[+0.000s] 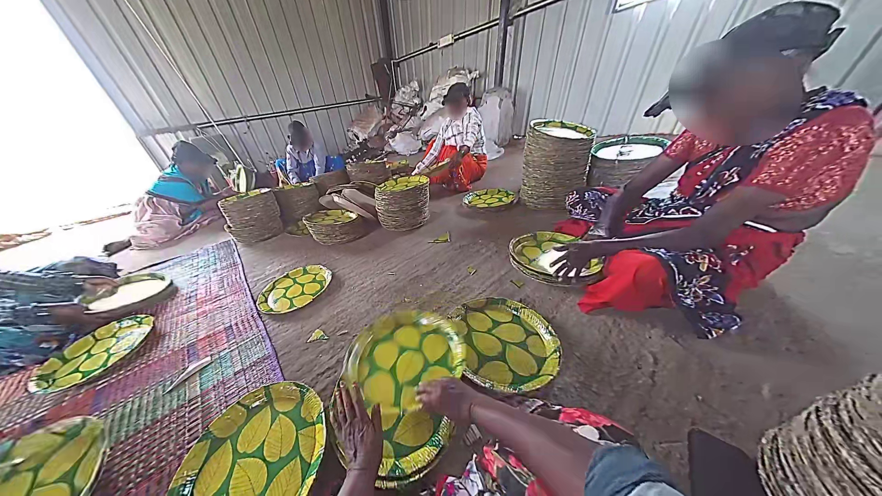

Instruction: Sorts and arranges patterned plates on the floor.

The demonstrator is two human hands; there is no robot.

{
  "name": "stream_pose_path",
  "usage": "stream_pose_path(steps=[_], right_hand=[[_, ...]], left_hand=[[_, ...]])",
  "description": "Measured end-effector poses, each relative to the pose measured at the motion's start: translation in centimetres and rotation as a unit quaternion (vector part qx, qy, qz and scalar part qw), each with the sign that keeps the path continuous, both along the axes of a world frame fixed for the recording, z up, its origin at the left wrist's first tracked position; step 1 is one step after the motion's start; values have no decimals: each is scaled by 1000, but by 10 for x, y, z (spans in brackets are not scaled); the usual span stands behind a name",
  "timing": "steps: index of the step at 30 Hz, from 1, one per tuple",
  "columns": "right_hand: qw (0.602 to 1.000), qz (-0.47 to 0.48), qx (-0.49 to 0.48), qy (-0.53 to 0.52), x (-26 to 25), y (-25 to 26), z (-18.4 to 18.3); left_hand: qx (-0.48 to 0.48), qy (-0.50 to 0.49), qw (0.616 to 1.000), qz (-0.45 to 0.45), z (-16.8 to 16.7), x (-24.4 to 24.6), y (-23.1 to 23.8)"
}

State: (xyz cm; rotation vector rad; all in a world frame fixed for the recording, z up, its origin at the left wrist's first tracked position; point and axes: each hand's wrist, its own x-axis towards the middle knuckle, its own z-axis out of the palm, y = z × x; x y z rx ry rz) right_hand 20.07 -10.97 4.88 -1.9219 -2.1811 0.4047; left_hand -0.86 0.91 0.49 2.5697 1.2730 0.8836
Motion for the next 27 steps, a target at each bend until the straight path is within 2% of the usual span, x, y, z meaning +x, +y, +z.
stream_pose_path(steps=[2,3,5,6,8,10,12,14,18,20,22,24,26,27], right_hand=[[991,72,-113,-28,-8,5,-12],[985,61,-158,-43,-6,5,-14],[987,-30,-152,-53,8,5,-12],[984,-121,-127,-34,18,5,-7],[947,-304,-105,3,30,6,0],[907,-390,-159,-2,40,1,-2],[886,-389,-251,-30,43,-3,-4],[880,-377,-284,-45,41,-1,-1],[887,-395,-234,-51,48,2,-6],[895,-412,-167,-41,55,-1,-5],[907,-414,-64,-41,60,-3,8],[925,-376,15,-46,53,-4,20],[962,-260,80,-32,36,-4,18],[978,-178,107,-12,24,-4,10]], left_hand=[[-116,134,983,-56,4,-8,-9],[-188,230,951,-88,0,-9,-11],[-272,343,891,-121,-13,-7,-12],[-283,346,886,-123,-15,-5,-12],[-295,343,883,-121,-15,-1,-11],[-298,348,880,-122,-14,0,-12],[-298,353,878,-123,-12,0,-11],[-300,352,878,-125,-12,0,-10],[-300,354,876,-133,-14,-2,-10],[-302,359,873,-133,-11,-2,-9],[-301,326,887,-124,-7,0,-7],[-285,229,926,-92,-3,-4,-7],[-264,68,962,-14,1,-8,-3],[-261,-10,964,44,4,-10,0]])
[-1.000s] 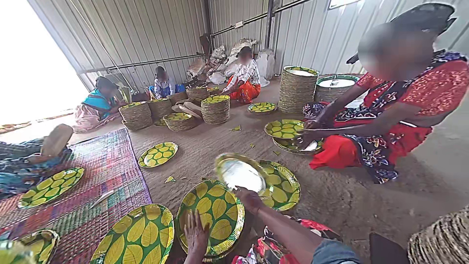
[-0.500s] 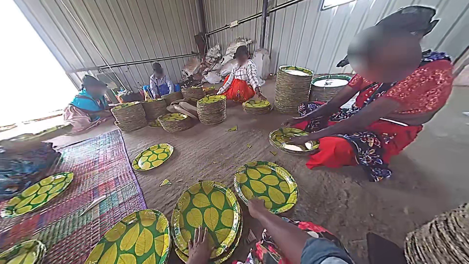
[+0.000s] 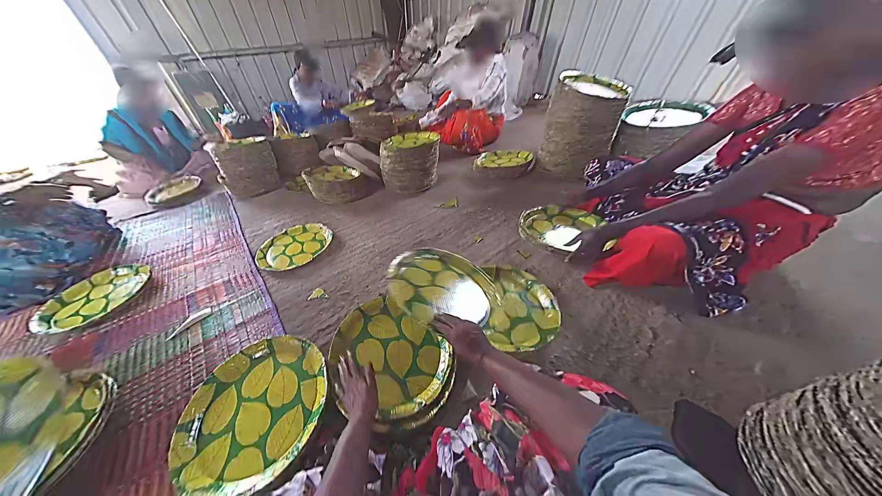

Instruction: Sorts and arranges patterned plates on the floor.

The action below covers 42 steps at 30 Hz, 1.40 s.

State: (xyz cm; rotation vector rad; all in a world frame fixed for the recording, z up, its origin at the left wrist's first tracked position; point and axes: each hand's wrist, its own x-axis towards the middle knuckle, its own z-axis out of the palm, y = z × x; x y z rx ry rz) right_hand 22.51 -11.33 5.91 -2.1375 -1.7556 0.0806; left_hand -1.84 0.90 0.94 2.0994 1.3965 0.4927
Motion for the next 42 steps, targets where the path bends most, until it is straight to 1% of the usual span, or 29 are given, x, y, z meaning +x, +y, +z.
stream_pose_path(steps=[1,3,4,5,6,8,11,14,16,19,21,23,24,26,28,31,33,35,37,39,40,42], right_hand=[[996,86,-12,11,-11,1,-6],[969,224,-103,13,-25,4,-23],[950,264,-167,6,-28,5,-31],[930,280,-239,-1,-30,6,-37],[917,277,-289,0,-29,7,-39],[919,246,-308,16,-23,10,-38],[930,217,-296,18,-16,12,-39],[933,207,-294,30,-14,15,-39],[927,203,-312,46,-16,16,-37],[919,198,-337,60,-20,18,-36],[927,176,-329,46,-21,16,-38],[951,117,-285,28,-15,12,-36],[959,56,-276,30,-12,9,-30],[958,-87,-269,51,-9,5,-21],[944,-166,-272,87,1,4,-21],[930,-225,-241,159,14,4,-10],[926,-244,-190,217,22,2,0],[916,-244,-111,298,20,5,19],[894,-225,-31,386,-1,17,43],[873,-178,15,453,-34,37,74],[865,-158,27,475,-52,51,85],[859,-125,35,496,-92,84,98]], left_hand=[[-5,-47,996,76,4,-2,3],[-44,-102,975,192,6,-7,9],[-73,-103,967,220,7,-11,11],[-87,-93,965,230,8,-15,11],[-83,-71,967,231,10,-17,10],[-67,-23,972,224,15,-16,5],[-100,2,967,233,18,-14,-4],[-132,-19,952,277,17,-15,-7],[-149,-45,943,296,11,-20,-4],[-184,-90,930,304,3,-24,1],[-203,-103,923,309,-1,-24,-1],[-233,-120,917,300,-2,-24,-2],[-253,-135,913,290,-4,-23,-3],[-309,-155,905,247,-5,-24,-6],[-343,-158,905,197,-1,-22,-10],[-317,-158,925,141,30,-15,-5],[-289,-164,937,102,67,-23,2],[-239,-168,954,64,113,-42,17],[-186,-184,965,34,158,-71,37],[-133,-206,969,25,193,-109,56],[-106,-214,971,35,204,-130,67],[-53,-203,975,72,210,-176,91]])
